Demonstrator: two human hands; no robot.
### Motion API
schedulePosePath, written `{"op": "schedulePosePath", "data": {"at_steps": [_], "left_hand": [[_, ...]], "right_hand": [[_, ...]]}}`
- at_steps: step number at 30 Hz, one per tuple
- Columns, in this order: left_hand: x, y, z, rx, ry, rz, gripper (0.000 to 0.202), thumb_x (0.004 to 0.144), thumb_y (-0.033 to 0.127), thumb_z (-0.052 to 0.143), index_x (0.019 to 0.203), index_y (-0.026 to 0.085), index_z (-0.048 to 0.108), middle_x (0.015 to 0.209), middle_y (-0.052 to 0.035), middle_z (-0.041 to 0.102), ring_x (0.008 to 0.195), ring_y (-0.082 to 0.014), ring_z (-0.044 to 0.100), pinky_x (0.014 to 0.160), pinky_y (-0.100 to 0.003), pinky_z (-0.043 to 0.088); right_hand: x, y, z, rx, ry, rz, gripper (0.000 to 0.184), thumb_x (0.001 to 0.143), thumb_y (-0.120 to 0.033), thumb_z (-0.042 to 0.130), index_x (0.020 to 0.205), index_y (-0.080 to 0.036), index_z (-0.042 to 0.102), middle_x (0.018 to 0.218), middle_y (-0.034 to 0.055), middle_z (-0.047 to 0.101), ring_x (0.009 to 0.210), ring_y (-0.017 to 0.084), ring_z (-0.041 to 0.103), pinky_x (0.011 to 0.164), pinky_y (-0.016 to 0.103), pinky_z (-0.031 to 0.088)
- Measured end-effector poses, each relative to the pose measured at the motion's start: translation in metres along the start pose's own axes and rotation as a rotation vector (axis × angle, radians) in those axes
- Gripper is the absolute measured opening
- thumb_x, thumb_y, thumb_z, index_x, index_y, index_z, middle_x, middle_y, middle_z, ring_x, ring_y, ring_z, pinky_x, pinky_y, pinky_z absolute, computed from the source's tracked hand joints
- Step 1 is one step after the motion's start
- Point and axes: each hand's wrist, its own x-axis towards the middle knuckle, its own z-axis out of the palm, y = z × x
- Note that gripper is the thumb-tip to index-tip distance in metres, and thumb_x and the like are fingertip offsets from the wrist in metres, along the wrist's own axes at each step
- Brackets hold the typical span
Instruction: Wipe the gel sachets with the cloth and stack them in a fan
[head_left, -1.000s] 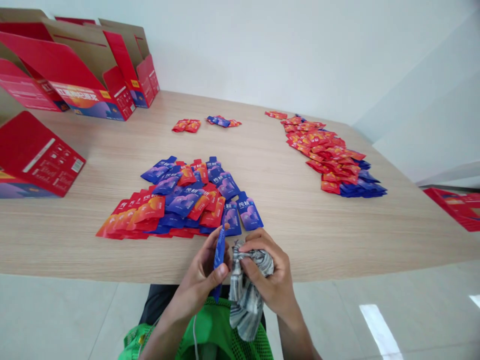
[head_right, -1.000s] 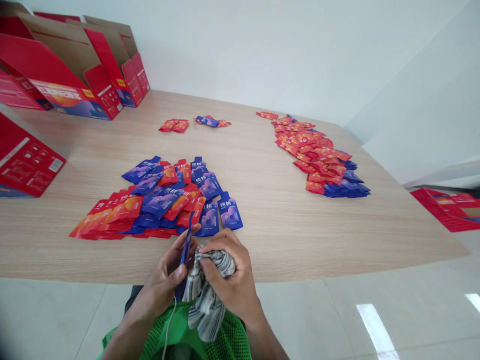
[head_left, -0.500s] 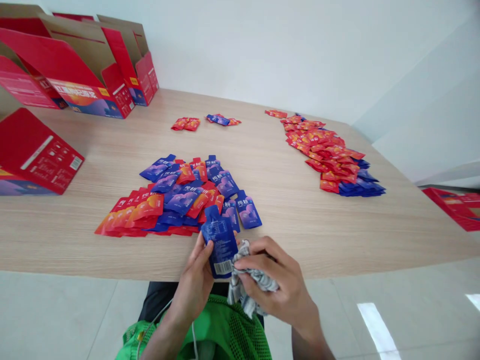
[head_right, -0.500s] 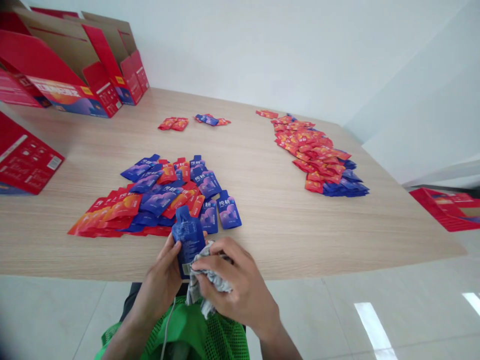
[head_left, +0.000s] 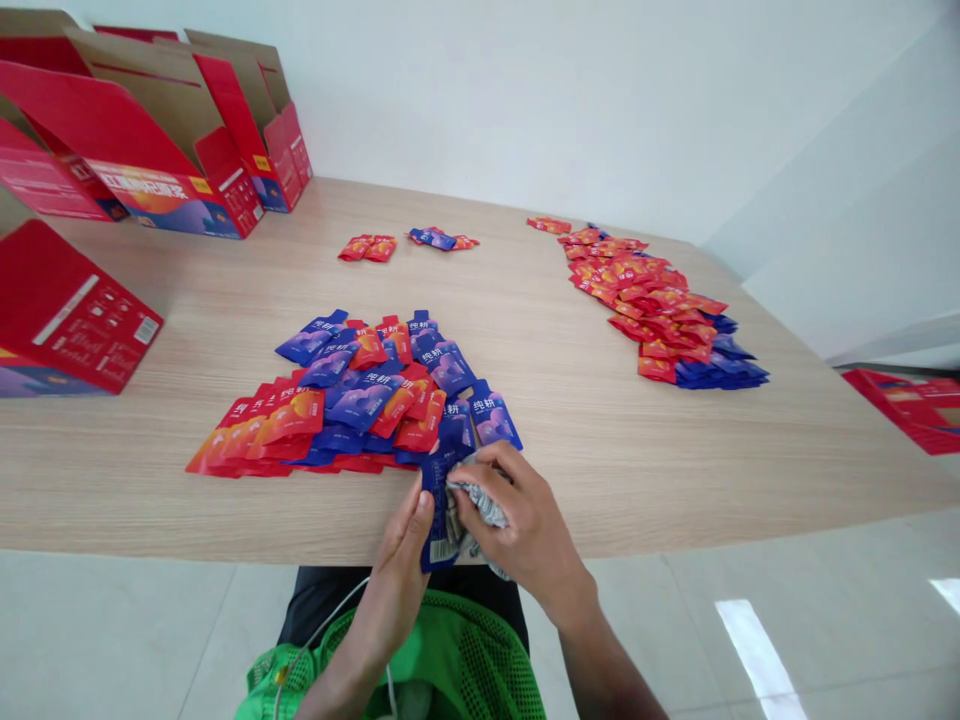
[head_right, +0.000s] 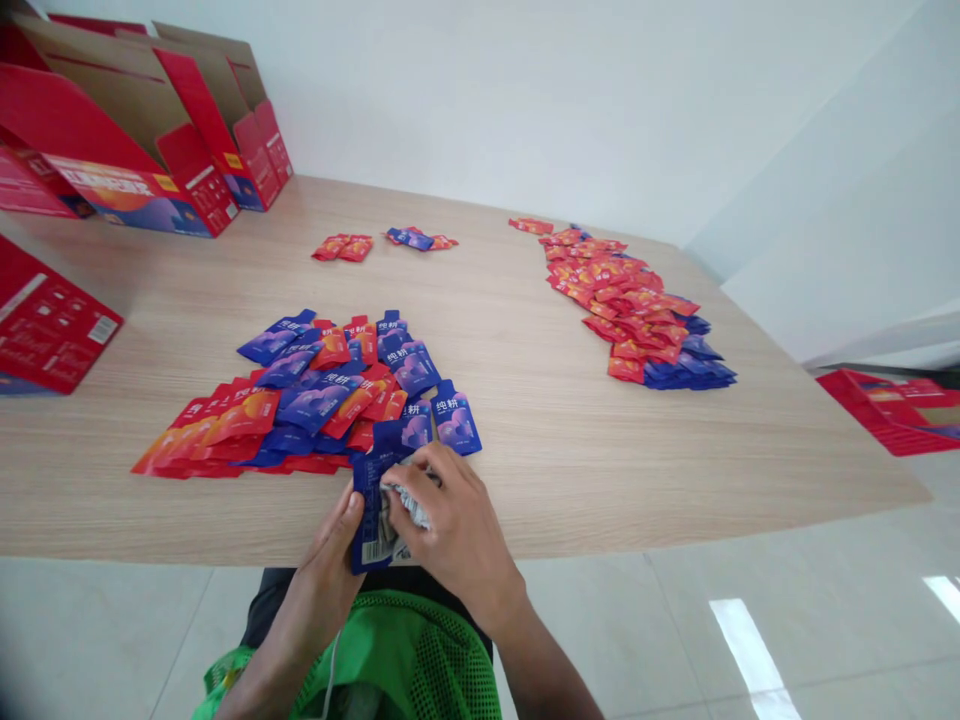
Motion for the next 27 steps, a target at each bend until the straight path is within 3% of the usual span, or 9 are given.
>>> {"op": "schedulePosePath", "data": {"at_steps": [5, 9, 13, 15, 18, 22, 27], "left_hand": [[0.006, 0.004, 0.001, 0.023, 0.043, 0.051, 0.046, 0.092, 0.053, 0.082, 0.132, 0.033, 0.079, 0.161, -0.0019, 0.066, 0.168, -0.0315, 0.033, 0.137, -0.047, 0.029], [-0.003, -0.001, 0.010, 0.055, -0.046, 0.089, 0.036, 0.092, 0.047, 0.084, 0.124, 0.030, 0.084, 0.152, -0.0046, 0.073, 0.164, -0.0344, 0.040, 0.138, -0.048, 0.025], [-0.017, 0.001, 0.026, 0.057, -0.134, 0.064, 0.036, 0.094, 0.052, 0.080, 0.117, 0.024, 0.087, 0.149, -0.0112, 0.074, 0.163, -0.0367, 0.042, 0.139, -0.051, 0.020], [-0.017, 0.006, 0.031, 0.035, -0.153, 0.082, 0.039, 0.094, 0.052, 0.080, 0.120, 0.023, 0.086, 0.149, -0.0115, 0.074, 0.163, -0.0354, 0.041, 0.138, -0.049, 0.021], [-0.009, 0.015, 0.031, -0.002, -0.156, 0.120, 0.044, 0.097, 0.054, 0.076, 0.129, 0.025, 0.082, 0.148, -0.0083, 0.075, 0.164, -0.0317, 0.040, 0.138, -0.047, 0.025], [-0.003, 0.018, 0.026, -0.018, -0.092, 0.105, 0.050, 0.093, 0.064, 0.076, 0.124, 0.025, 0.083, 0.146, -0.0061, 0.077, 0.163, -0.0337, 0.041, 0.138, -0.048, 0.022], [-0.013, 0.011, 0.027, 0.029, -0.115, 0.099, 0.042, 0.092, 0.059, 0.081, 0.121, 0.029, 0.084, 0.145, -0.0059, 0.077, 0.165, -0.0342, 0.038, 0.140, -0.051, 0.018]], "right_hand": [[-0.010, -0.005, 0.004, 0.086, -0.187, -0.093, 0.011, 0.102, -0.015, 0.066, 0.105, -0.022, 0.073, 0.096, 0.0047, 0.067, 0.087, 0.021, 0.069, 0.077, 0.033, 0.061], [0.003, 0.005, -0.003, 0.076, -0.052, -0.034, 0.013, 0.103, -0.014, 0.065, 0.107, -0.023, 0.073, 0.099, 0.0048, 0.066, 0.090, 0.020, 0.070, 0.082, 0.034, 0.061], [0.012, 0.011, -0.008, 0.052, 0.114, 0.038, 0.016, 0.104, -0.012, 0.062, 0.109, -0.025, 0.072, 0.100, 0.0042, 0.066, 0.091, 0.020, 0.071, 0.084, 0.035, 0.061], [0.007, 0.007, -0.005, 0.075, 0.104, 0.045, 0.016, 0.104, -0.013, 0.062, 0.110, -0.025, 0.071, 0.101, 0.0044, 0.066, 0.091, 0.020, 0.071, 0.083, 0.034, 0.061], [-0.006, -0.004, 0.001, 0.110, -0.030, 0.004, 0.014, 0.102, -0.014, 0.064, 0.107, -0.024, 0.071, 0.099, 0.0044, 0.066, 0.088, 0.019, 0.069, 0.079, 0.032, 0.061], [-0.014, -0.010, 0.006, 0.123, -0.165, -0.072, 0.013, 0.100, -0.013, 0.065, 0.104, -0.023, 0.072, 0.096, 0.0039, 0.066, 0.085, 0.019, 0.068, 0.074, 0.030, 0.059], [0.001, -0.001, 0.001, 0.090, 0.033, 0.026, 0.014, 0.103, -0.012, 0.063, 0.107, -0.023, 0.071, 0.100, 0.0053, 0.067, 0.091, 0.020, 0.070, 0.082, 0.033, 0.060]]}}
